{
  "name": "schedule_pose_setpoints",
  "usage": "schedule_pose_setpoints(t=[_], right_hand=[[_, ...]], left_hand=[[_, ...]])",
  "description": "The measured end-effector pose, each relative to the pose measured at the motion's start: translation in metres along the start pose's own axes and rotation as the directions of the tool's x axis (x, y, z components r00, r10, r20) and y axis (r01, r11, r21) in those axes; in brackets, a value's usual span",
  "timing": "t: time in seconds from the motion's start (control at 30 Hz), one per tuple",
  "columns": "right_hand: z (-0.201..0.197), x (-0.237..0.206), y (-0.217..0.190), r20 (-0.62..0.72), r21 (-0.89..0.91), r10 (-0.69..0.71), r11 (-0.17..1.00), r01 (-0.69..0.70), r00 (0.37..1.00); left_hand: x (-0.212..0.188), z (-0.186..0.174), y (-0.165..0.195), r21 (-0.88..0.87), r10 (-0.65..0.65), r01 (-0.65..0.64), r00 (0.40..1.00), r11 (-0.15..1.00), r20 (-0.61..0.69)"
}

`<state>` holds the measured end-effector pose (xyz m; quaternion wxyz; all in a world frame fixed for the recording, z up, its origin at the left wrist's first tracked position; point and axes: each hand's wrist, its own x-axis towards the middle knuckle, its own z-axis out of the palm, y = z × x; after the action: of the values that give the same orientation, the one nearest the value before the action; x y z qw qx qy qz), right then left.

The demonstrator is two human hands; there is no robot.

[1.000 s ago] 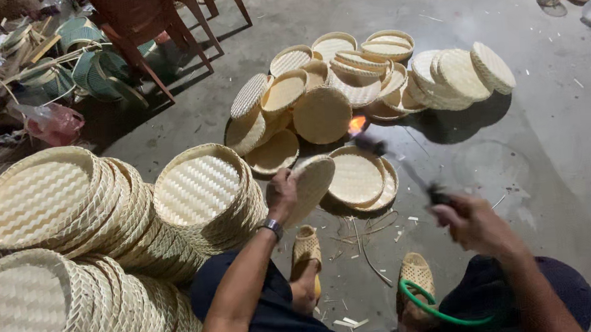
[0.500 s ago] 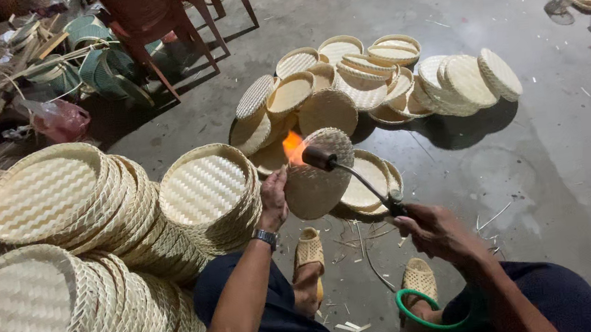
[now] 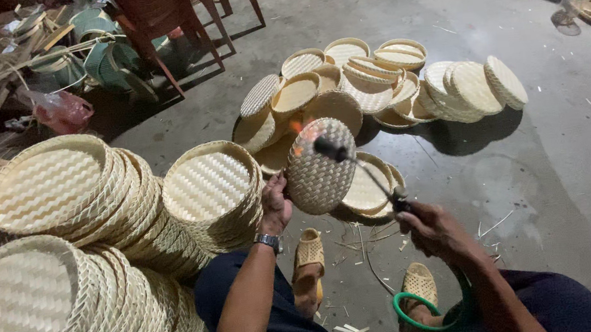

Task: The person uses a handheld gas torch to singe the surface of woven bamboo trays, handling each tray by hand and turning it to cover the entire area.

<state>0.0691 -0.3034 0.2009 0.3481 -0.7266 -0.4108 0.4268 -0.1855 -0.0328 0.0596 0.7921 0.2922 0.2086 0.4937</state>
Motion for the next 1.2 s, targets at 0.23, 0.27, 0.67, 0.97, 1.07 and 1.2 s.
schedule_pose_setpoints(t=[0.23, 0.27, 0.67, 0.97, 1.07, 1.2], right_hand=[[0.011, -0.011, -0.018, 0.07, -0.107, -0.087, 0.99, 0.094, 0.994], [0.014, -0.013, -0.02, 0.079, -0.147, -0.05, 0.987, 0.061, 0.996], [0.016, -0.023, -0.009, 0.095, -0.312, -0.015, 0.949, 0.045, 0.995], [0.002, -0.034, 0.006, 0.069, -0.295, 0.016, 0.956, 0.005, 0.997], [-0.004, -0.039, 0.007, 0.088, -0.329, 0.1, 0.942, -0.065, 0.991], [-0.001, -0.03, 0.011, -0.028, -0.223, -0.06, 0.973, 0.052, 0.998]], left_hand=[[-0.005, 0.0, -0.003, -0.086, -0.034, 0.032, 0.999, 0.996, -0.018], [-0.004, 0.001, -0.003, -0.104, -0.029, 0.026, 0.999, 0.994, -0.021], [0.003, 0.0, 0.008, -0.261, 0.177, -0.191, 0.981, 0.946, -0.077], [0.013, -0.01, 0.02, -0.345, 0.207, -0.239, 0.97, 0.908, -0.129], [0.011, -0.005, 0.028, -0.418, 0.195, -0.243, 0.969, 0.875, -0.153], [0.007, -0.002, 0.031, -0.379, 0.171, -0.244, 0.961, 0.893, -0.216]])
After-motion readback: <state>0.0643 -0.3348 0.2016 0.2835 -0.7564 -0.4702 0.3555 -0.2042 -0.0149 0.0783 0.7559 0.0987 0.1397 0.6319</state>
